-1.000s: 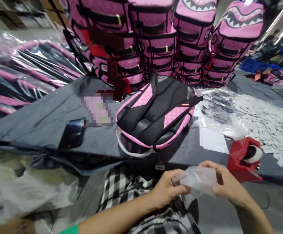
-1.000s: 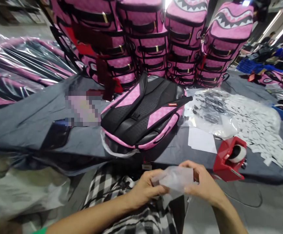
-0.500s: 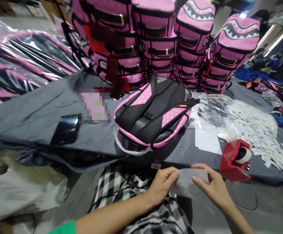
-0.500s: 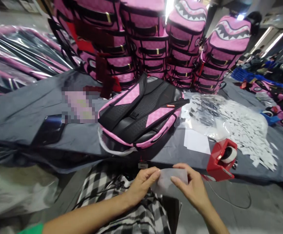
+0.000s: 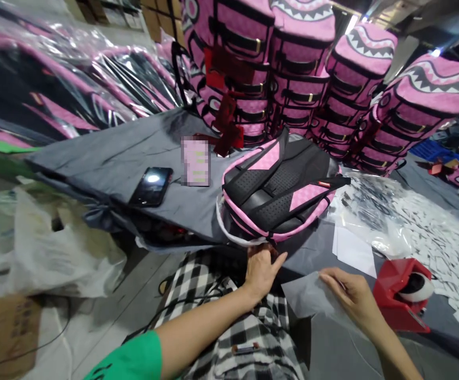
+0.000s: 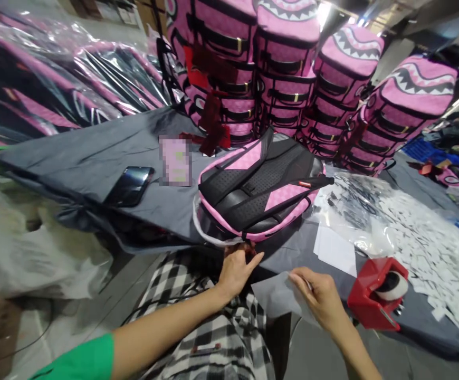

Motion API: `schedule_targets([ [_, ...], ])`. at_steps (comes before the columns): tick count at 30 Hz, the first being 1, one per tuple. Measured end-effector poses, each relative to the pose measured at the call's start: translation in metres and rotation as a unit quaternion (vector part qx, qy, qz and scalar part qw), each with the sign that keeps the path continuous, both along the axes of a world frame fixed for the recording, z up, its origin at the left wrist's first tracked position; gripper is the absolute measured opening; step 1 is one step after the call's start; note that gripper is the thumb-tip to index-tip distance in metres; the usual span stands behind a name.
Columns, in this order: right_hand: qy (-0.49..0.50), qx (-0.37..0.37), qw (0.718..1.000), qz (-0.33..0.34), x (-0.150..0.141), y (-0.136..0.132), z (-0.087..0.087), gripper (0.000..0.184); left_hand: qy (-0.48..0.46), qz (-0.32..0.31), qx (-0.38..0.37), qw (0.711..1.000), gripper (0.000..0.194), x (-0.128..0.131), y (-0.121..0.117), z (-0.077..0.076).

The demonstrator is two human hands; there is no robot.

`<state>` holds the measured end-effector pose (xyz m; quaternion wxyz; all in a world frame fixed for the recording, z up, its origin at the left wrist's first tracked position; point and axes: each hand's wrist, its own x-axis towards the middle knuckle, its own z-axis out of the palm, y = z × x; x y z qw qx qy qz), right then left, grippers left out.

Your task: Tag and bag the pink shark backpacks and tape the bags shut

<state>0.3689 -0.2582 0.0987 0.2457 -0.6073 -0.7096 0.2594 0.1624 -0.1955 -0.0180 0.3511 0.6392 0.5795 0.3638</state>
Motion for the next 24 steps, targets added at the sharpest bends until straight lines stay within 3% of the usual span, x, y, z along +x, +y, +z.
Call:
schedule_targets([
  [4,0.003,-0.105,0.993,0.053,0.003,0.001,0.02,0.042,-0.043,-0.013,-0.038,0.998,0.013,-0.011,0.006,0.005],
  [6,0.0,-0.104,0.992,0.07,0.001,0.008,0.02,0.045,-0.116,-0.038,-0.078,0.989,0.017,-0.031,0.005,0.007],
  [9,0.018,-0.097,0.991,0.086,-0.013,0.032,0.002,0.046,-0.248,-0.061,-0.155,0.954,0.04,-0.057,0.002,0.014],
  [13,0.058,-0.194,0.967,0.154,-0.046,0.073,-0.037,0.044,-0.329,-0.059,-0.183,0.925,0.058,-0.065,-0.006,0.031],
  [15,0.079,-0.189,0.968,0.143,-0.06,0.088,-0.054,0.04,-0.28,-0.096,-0.117,0.948,0.054,-0.059,-0.014,0.034],
  [18,0.131,-0.132,0.98,0.076,-0.073,0.098,-0.064,0.036,-0.04,-0.176,0.057,0.982,0.033,-0.042,-0.022,0.028],
  [21,0.161,-0.106,0.98,0.047,-0.078,0.095,-0.059,0.038,0.202,-0.227,0.166,0.938,0.015,-0.022,-0.023,0.016],
  [24,0.156,-0.092,0.983,0.005,-0.083,0.086,-0.055,0.036,0.252,-0.245,0.181,0.918,0.006,-0.015,-0.021,0.009],
])
